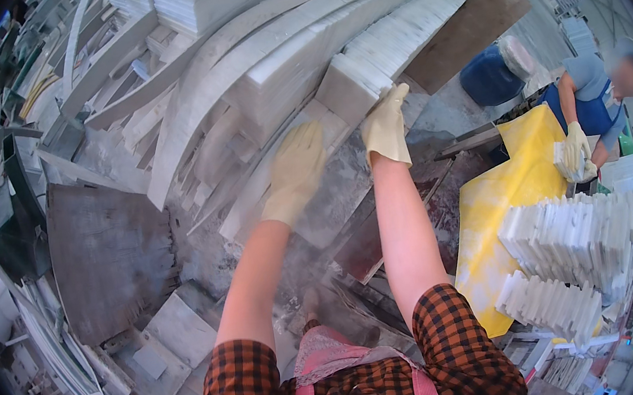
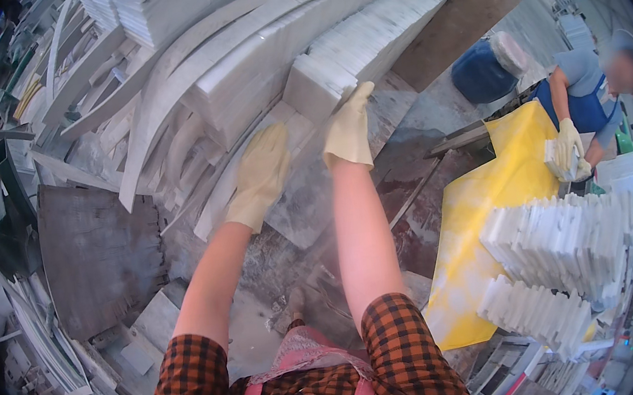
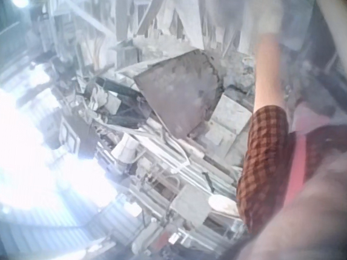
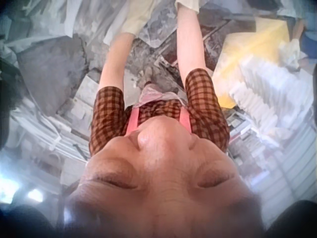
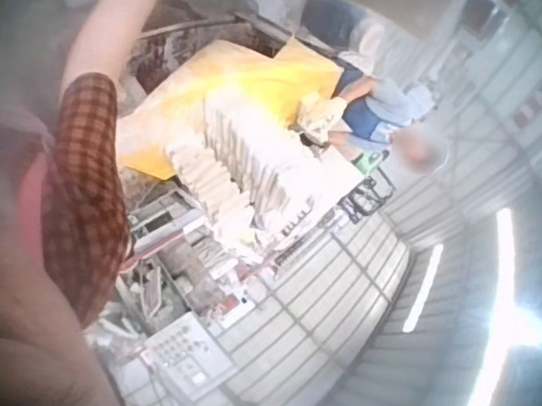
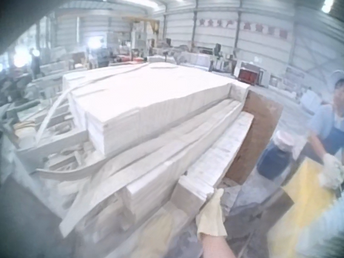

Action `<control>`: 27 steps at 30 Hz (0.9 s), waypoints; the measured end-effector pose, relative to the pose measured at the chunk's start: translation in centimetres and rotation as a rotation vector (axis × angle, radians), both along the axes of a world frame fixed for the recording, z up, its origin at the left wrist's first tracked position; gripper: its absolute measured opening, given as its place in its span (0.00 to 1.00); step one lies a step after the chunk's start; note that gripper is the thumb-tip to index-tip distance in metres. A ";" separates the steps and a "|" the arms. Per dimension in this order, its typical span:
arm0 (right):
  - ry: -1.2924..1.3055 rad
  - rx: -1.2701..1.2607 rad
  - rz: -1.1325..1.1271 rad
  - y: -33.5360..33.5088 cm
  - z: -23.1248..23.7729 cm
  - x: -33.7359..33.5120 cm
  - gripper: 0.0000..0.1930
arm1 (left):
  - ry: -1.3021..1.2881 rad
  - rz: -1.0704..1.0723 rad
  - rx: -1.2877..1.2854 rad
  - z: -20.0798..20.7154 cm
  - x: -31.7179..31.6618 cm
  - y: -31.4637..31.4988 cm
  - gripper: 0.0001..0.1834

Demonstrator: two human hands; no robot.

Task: The person picks white rectangular boards from a conveyor and stacks them on a nearby pile. The person uses both hands to lift and place each board, repeating the motion throughout the clip.

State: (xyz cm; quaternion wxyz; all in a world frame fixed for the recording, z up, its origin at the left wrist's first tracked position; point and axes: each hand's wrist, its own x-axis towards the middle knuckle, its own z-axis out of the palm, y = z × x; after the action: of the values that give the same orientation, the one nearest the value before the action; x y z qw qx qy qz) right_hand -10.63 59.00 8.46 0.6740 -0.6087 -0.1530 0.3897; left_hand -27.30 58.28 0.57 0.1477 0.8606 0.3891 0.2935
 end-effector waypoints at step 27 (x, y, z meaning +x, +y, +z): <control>-1.840 -0.333 0.469 4.7 2.8 1.0 0.44 | 0.010 0.032 -0.030 0.7 0.5 -0.1 0.26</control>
State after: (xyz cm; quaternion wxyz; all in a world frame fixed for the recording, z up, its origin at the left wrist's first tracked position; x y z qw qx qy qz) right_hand -9.60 63.68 11.23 0.1004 -0.7179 -0.6818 -0.0986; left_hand -26.82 58.17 1.27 0.1540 0.8534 0.4080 0.2857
